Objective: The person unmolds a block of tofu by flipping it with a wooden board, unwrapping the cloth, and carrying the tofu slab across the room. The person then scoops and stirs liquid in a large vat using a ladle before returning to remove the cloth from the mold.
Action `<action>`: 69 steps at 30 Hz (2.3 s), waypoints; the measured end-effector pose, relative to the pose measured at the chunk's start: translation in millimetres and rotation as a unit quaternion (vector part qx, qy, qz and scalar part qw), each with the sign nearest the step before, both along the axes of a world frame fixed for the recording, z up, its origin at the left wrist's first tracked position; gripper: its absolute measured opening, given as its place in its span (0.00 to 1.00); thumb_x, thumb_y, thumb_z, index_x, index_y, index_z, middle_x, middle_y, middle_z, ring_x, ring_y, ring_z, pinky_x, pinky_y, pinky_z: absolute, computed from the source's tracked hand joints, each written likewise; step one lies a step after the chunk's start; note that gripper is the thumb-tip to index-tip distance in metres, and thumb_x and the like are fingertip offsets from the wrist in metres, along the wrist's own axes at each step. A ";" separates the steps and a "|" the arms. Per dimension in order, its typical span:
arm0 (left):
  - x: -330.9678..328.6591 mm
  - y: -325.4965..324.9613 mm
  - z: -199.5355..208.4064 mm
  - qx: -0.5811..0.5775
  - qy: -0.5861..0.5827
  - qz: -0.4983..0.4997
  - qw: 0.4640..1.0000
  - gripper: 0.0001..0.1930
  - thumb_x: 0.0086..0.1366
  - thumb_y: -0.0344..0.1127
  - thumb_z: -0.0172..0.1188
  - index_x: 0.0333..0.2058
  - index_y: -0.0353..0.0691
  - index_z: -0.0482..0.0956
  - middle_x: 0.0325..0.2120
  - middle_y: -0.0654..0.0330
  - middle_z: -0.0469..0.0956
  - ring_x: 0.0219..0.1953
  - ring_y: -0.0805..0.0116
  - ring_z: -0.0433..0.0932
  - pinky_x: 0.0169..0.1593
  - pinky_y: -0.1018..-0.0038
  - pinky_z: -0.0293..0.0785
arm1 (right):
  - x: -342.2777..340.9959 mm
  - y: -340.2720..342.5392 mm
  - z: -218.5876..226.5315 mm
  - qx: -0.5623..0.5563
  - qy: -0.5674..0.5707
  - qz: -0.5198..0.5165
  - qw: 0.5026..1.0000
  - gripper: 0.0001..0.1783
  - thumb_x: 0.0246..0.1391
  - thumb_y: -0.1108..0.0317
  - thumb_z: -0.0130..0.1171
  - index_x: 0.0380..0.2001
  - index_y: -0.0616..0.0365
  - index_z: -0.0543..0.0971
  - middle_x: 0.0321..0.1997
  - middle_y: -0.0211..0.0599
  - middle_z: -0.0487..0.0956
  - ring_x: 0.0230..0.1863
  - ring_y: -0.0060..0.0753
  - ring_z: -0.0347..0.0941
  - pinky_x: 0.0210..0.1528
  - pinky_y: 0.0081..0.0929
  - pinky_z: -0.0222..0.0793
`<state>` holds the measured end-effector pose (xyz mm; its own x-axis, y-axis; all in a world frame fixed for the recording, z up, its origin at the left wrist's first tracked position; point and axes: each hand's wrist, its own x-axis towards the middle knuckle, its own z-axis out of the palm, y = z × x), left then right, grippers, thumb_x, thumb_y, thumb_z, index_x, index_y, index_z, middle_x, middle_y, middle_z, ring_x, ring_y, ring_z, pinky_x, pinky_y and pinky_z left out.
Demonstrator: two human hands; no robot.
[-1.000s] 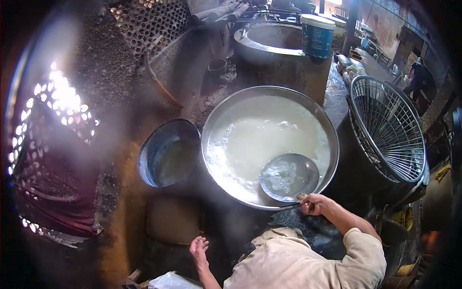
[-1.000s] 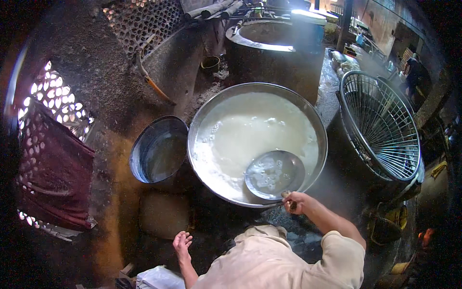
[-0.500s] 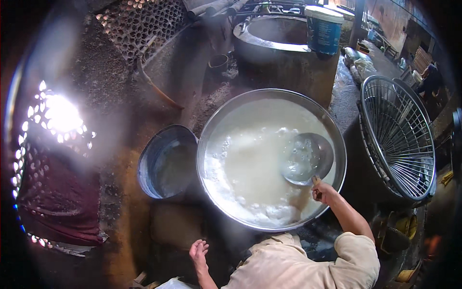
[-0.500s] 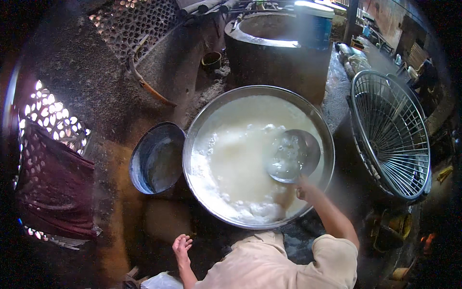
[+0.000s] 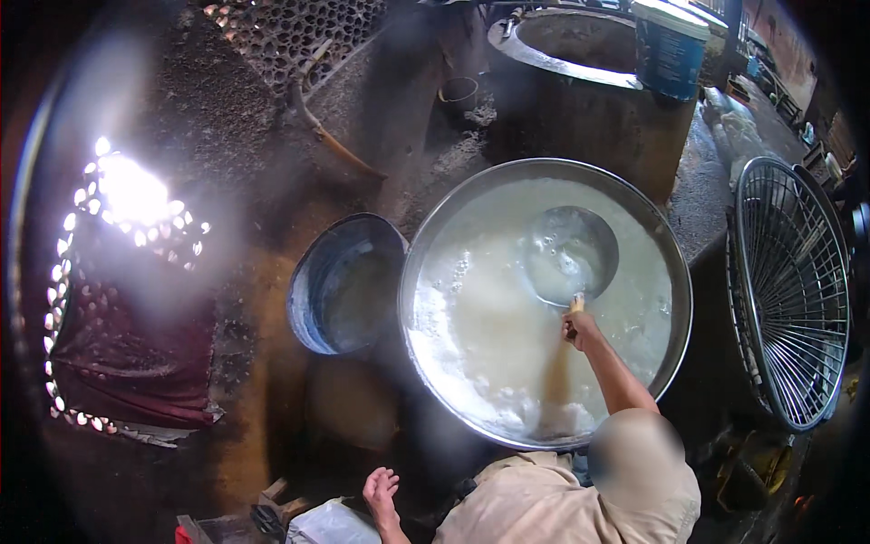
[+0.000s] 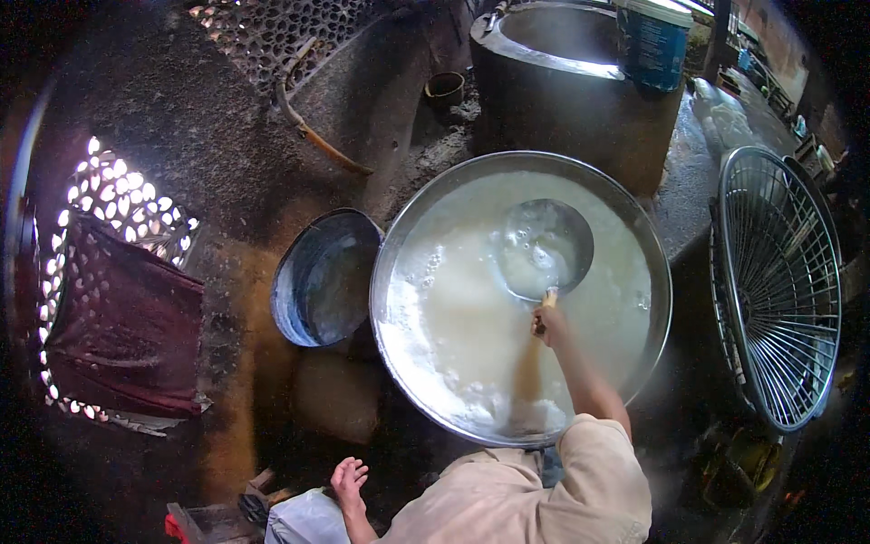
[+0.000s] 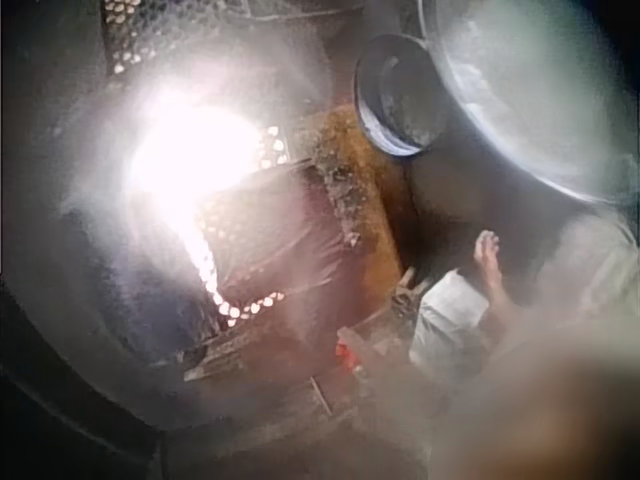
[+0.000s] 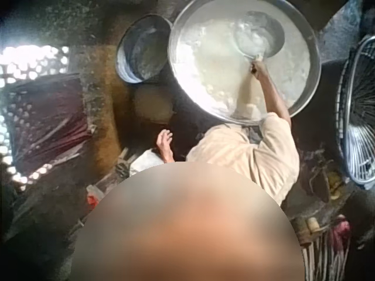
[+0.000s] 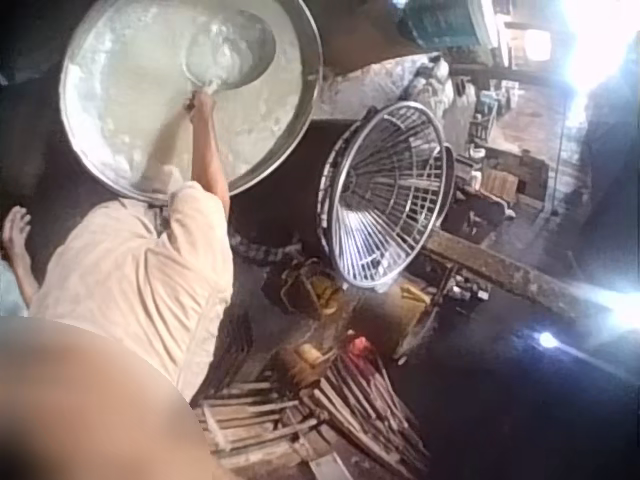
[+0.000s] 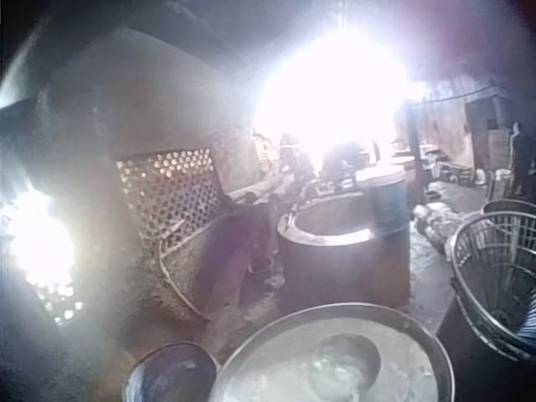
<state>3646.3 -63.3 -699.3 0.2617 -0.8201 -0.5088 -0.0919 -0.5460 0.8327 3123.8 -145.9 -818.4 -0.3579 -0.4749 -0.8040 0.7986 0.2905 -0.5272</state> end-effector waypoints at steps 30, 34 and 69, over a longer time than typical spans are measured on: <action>83.5 20.3 -18.8 -0.050 0.055 -0.041 0.996 0.14 0.58 0.38 0.49 0.41 0.36 0.70 0.34 0.56 0.74 0.34 0.68 0.74 0.39 0.73 0.67 | 199.5 -9.0 6.2 -0.103 -0.244 -0.032 0.964 0.10 0.47 0.79 0.45 0.20 0.55 0.57 0.11 0.24 0.57 0.08 0.15 0.54 0.07 0.11 0.52; 88.9 15.4 -24.2 -0.044 0.062 -0.057 0.995 0.12 0.57 0.40 0.51 0.38 0.41 0.70 0.31 0.61 0.74 0.30 0.72 0.74 0.32 0.79 0.67 | 199.9 18.9 -2.5 -0.110 -0.250 -0.078 0.959 0.07 0.48 0.79 0.43 0.21 0.58 0.60 0.12 0.27 0.58 0.08 0.17 0.54 0.08 0.16 0.57; -6.3 -32.7 -20.7 -0.019 0.077 -0.078 0.994 0.13 0.57 0.38 0.50 0.39 0.38 0.70 0.32 0.60 0.74 0.31 0.72 0.73 0.35 0.78 0.67 | 16.6 47.8 -4.4 -0.025 -0.089 -0.047 0.995 0.09 0.45 0.76 0.41 0.15 0.54 0.60 0.09 0.26 0.60 0.08 0.18 0.55 0.09 0.17 0.56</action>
